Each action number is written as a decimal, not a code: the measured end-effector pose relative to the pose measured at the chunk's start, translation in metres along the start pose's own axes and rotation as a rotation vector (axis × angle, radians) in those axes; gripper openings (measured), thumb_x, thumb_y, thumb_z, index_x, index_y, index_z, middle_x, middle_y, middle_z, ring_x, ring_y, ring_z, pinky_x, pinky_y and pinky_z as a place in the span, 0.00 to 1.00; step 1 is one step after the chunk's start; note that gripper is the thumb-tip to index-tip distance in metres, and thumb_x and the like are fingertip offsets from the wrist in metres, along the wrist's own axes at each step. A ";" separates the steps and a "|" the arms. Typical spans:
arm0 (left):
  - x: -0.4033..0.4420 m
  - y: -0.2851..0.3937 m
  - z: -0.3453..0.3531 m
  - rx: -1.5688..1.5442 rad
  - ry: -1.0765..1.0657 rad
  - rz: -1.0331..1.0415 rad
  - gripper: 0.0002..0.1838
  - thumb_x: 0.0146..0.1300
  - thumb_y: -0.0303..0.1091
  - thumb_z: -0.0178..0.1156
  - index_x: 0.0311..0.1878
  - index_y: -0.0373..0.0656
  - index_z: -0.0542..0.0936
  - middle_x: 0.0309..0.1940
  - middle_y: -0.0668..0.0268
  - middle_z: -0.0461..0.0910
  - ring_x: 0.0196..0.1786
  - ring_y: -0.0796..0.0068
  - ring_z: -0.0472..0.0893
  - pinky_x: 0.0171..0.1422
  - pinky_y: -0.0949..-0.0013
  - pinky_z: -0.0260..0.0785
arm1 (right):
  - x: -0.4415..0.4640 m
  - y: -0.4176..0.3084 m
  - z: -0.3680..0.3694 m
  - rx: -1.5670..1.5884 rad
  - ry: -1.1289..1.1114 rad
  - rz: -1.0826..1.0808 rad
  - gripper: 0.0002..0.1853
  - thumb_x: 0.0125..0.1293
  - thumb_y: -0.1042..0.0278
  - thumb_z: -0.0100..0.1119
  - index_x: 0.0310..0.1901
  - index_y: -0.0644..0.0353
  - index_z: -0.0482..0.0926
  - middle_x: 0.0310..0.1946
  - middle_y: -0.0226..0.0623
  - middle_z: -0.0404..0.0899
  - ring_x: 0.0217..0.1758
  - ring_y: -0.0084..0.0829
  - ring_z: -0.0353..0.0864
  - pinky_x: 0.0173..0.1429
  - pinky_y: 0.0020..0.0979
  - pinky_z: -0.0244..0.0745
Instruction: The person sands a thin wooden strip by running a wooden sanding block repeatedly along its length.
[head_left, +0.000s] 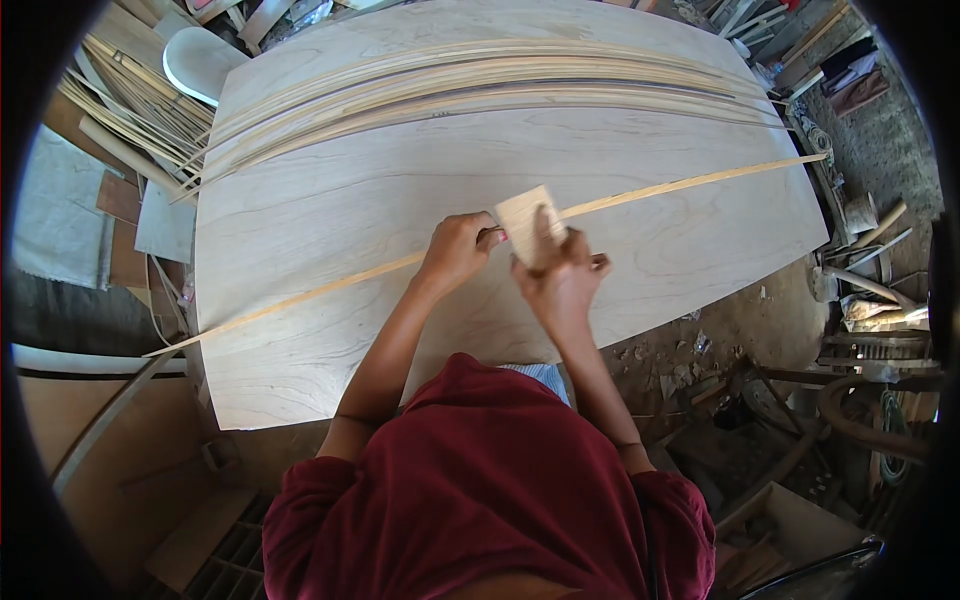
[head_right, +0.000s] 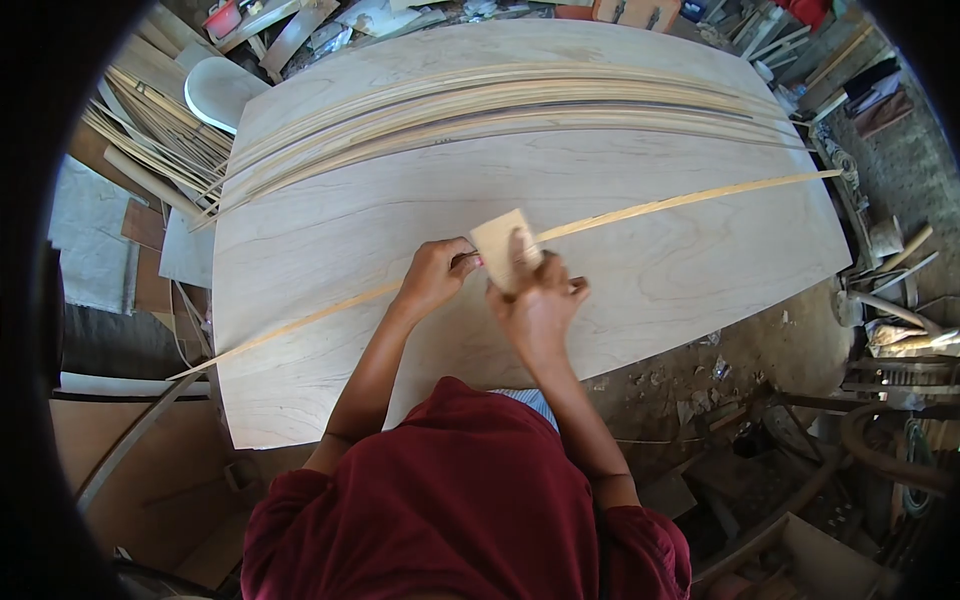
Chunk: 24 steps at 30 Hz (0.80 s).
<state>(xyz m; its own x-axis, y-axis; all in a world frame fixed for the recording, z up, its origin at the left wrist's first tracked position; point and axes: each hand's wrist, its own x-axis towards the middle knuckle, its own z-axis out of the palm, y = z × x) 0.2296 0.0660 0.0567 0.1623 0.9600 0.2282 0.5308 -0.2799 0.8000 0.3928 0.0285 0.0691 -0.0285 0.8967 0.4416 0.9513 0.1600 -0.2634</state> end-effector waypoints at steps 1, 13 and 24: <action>0.001 -0.002 0.001 -0.016 0.016 0.023 0.07 0.57 0.30 0.62 0.32 0.35 0.80 0.19 0.55 0.76 0.21 0.65 0.73 0.30 0.65 0.65 | -0.002 -0.004 0.004 0.046 -0.056 -0.038 0.41 0.42 0.54 0.69 0.63 0.46 0.69 0.35 0.39 0.71 0.38 0.34 0.74 0.48 0.49 0.55; 0.005 0.018 -0.019 0.041 -0.076 -0.129 0.09 0.57 0.32 0.60 0.31 0.34 0.77 0.22 0.51 0.78 0.27 0.53 0.78 0.35 0.58 0.68 | 0.029 0.027 -0.018 -0.037 0.188 0.175 0.39 0.42 0.57 0.70 0.61 0.52 0.71 0.32 0.41 0.74 0.40 0.35 0.74 0.40 0.46 0.58; 0.001 0.011 -0.018 0.018 -0.009 -0.049 0.08 0.58 0.31 0.61 0.31 0.35 0.76 0.19 0.55 0.75 0.22 0.63 0.74 0.30 0.64 0.65 | 0.033 0.034 -0.019 0.028 0.201 0.055 0.40 0.42 0.54 0.70 0.62 0.54 0.70 0.35 0.45 0.75 0.41 0.35 0.74 0.47 0.48 0.55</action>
<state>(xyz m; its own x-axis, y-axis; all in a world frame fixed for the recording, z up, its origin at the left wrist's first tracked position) 0.2203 0.0637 0.0753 0.1427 0.9726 0.1837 0.5528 -0.2323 0.8003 0.4306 0.0561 0.0913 0.0879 0.8047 0.5872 0.9408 0.1267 -0.3145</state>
